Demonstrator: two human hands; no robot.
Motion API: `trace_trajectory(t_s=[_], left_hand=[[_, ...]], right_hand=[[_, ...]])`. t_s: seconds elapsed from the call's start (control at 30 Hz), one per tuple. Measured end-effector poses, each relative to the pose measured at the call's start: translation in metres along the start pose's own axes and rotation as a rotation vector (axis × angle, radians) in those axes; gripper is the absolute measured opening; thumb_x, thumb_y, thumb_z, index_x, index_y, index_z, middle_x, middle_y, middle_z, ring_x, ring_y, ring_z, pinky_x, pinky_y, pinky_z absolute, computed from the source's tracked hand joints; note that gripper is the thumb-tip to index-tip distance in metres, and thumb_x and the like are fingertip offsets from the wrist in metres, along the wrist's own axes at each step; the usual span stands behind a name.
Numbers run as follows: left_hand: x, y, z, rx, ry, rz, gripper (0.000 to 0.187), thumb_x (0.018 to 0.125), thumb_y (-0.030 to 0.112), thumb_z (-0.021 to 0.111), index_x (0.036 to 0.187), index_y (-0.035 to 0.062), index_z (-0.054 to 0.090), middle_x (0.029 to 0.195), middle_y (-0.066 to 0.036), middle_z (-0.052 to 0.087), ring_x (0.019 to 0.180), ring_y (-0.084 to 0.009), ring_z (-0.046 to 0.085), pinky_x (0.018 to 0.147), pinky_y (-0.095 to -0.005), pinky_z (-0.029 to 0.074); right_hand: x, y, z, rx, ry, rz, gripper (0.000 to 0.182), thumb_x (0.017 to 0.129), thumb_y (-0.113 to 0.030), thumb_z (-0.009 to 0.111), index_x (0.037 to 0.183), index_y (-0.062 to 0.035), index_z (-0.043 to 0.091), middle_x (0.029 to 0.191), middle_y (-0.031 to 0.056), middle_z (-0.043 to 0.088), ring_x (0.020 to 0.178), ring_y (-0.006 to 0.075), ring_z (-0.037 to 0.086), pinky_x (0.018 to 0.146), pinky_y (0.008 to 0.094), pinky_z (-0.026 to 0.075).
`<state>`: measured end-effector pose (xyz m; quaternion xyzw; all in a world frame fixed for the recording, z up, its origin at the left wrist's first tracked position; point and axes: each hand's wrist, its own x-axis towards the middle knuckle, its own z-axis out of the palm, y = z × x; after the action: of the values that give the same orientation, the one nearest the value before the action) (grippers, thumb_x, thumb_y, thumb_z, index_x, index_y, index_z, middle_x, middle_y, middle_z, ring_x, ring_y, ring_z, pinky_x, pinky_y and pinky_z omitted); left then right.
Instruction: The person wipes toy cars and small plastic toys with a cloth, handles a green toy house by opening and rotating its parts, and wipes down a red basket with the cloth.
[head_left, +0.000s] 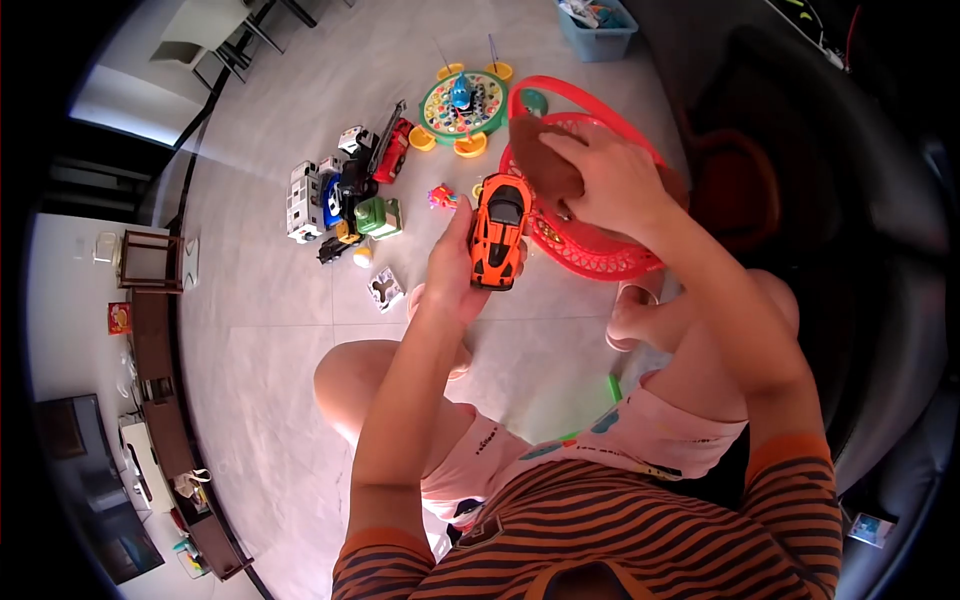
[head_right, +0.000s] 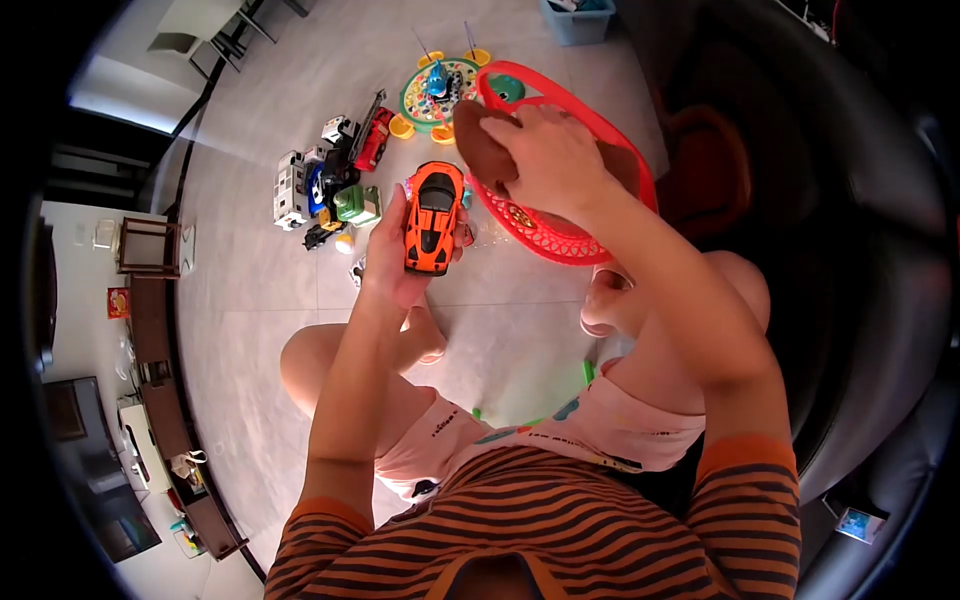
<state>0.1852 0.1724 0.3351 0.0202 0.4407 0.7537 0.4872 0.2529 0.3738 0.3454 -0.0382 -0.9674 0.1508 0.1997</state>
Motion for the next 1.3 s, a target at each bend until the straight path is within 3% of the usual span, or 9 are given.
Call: trace_trajectory(t_s=[0.1, 0.27, 0.4, 0.53, 0.6, 0.87, 1.0, 1.07, 1.3], left_hand=[[0.001, 0.003, -0.001, -0.026, -0.042, 0.018, 0.047, 0.097, 0.044, 0.03, 0.111, 0.0046, 0.052, 0.092, -0.011, 0.061, 0.075, -0.0217, 0.058, 0.064, -0.0337, 0.047], [0.006, -0.003, -0.008, -0.108, 0.168, 0.083, 0.038, 0.097, 0.035, 0.034, 0.11, 0.005, 0.053, 0.094, -0.008, 0.062, 0.078, -0.0175, 0.06, 0.064, -0.0334, 0.048], [0.007, -0.011, -0.001, -0.074, 0.342, 0.108, 0.033, 0.094, 0.03, 0.038, 0.113, 0.0062, 0.051, 0.096, -0.008, 0.061, 0.085, -0.0187, 0.06, 0.07, -0.0369, 0.048], [0.007, -0.011, -0.008, 0.052, 0.083, 0.065, 0.037, 0.096, 0.035, 0.034, 0.108, 0.0065, 0.054, 0.092, -0.008, 0.062, 0.073, -0.0177, 0.059, 0.062, -0.0323, 0.048], [0.009, -0.01, -0.013, -0.011, 0.049, 0.044, 0.042, 0.097, 0.039, 0.031, 0.112, 0.0051, 0.052, 0.094, -0.011, 0.061, 0.075, -0.0244, 0.059, 0.064, -0.0345, 0.046], [0.006, -0.005, -0.003, -0.148, 0.075, 0.118, 0.036, 0.095, 0.033, 0.041, 0.116, 0.0059, 0.05, 0.108, -0.011, 0.058, 0.094, -0.0233, 0.058, 0.085, -0.0387, 0.044], [-0.001, -0.014, -0.001, -0.104, 0.196, 0.11, 0.041, 0.093, 0.035, 0.043, 0.119, 0.004, 0.048, 0.113, -0.01, 0.057, 0.097, -0.022, 0.058, 0.08, -0.0387, 0.048], [0.0, -0.012, 0.001, -0.121, 0.242, 0.065, 0.036, 0.093, 0.034, 0.043, 0.115, 0.0061, 0.049, 0.104, -0.008, 0.059, 0.092, -0.0214, 0.058, 0.075, -0.0371, 0.048], [0.001, -0.004, -0.007, -0.118, -0.1, -0.001, 0.042, 0.095, 0.04, 0.034, 0.114, 0.0074, 0.052, 0.093, -0.012, 0.059, 0.072, -0.0222, 0.056, 0.062, -0.0344, 0.044]], right_hand=[[0.002, -0.003, -0.008, 0.182, 0.055, 0.056, 0.066, 0.059, -0.02, 0.075, 0.121, -0.0189, 0.053, 0.101, 0.0106, 0.057, 0.093, 0.0287, 0.057, 0.077, 0.0408, 0.047], [-0.013, -0.034, -0.028, 0.321, -0.048, -0.236, 0.071, 0.056, -0.02, 0.077, 0.122, -0.0212, 0.052, 0.101, 0.0095, 0.056, 0.092, 0.0292, 0.057, 0.075, 0.0423, 0.047], [-0.024, -0.043, -0.003, 0.243, -0.114, -0.186, 0.07, 0.058, -0.023, 0.076, 0.124, -0.0213, 0.051, 0.103, 0.0118, 0.054, 0.096, 0.0306, 0.056, 0.076, 0.0428, 0.047], [-0.005, -0.022, -0.004, 0.199, -0.119, 0.023, 0.066, 0.061, -0.021, 0.074, 0.122, -0.0181, 0.052, 0.101, 0.0124, 0.055, 0.097, 0.0296, 0.056, 0.078, 0.0436, 0.047], [-0.004, -0.008, 0.0, 0.074, -0.106, 0.068, 0.066, 0.06, -0.021, 0.074, 0.122, -0.0175, 0.052, 0.102, 0.0121, 0.056, 0.096, 0.0298, 0.056, 0.078, 0.0441, 0.047], [-0.01, -0.029, -0.03, 0.308, -0.007, -0.131, 0.069, 0.057, -0.02, 0.076, 0.121, -0.019, 0.053, 0.097, 0.0102, 0.057, 0.089, 0.0298, 0.058, 0.075, 0.0418, 0.048], [-0.024, -0.046, -0.013, 0.368, -0.054, -0.312, 0.068, 0.056, -0.018, 0.076, 0.12, -0.0197, 0.054, 0.097, 0.0104, 0.056, 0.087, 0.0295, 0.058, 0.071, 0.0396, 0.048], [-0.025, -0.046, -0.006, 0.36, -0.046, -0.244, 0.068, 0.057, -0.02, 0.075, 0.121, -0.02, 0.054, 0.098, 0.0113, 0.056, 0.088, 0.031, 0.058, 0.072, 0.0412, 0.048], [-0.004, -0.003, -0.003, 0.126, -0.068, 0.07, 0.068, 0.058, -0.02, 0.074, 0.122, -0.0167, 0.053, 0.099, 0.013, 0.059, 0.093, 0.0306, 0.058, 0.075, 0.0432, 0.047]])
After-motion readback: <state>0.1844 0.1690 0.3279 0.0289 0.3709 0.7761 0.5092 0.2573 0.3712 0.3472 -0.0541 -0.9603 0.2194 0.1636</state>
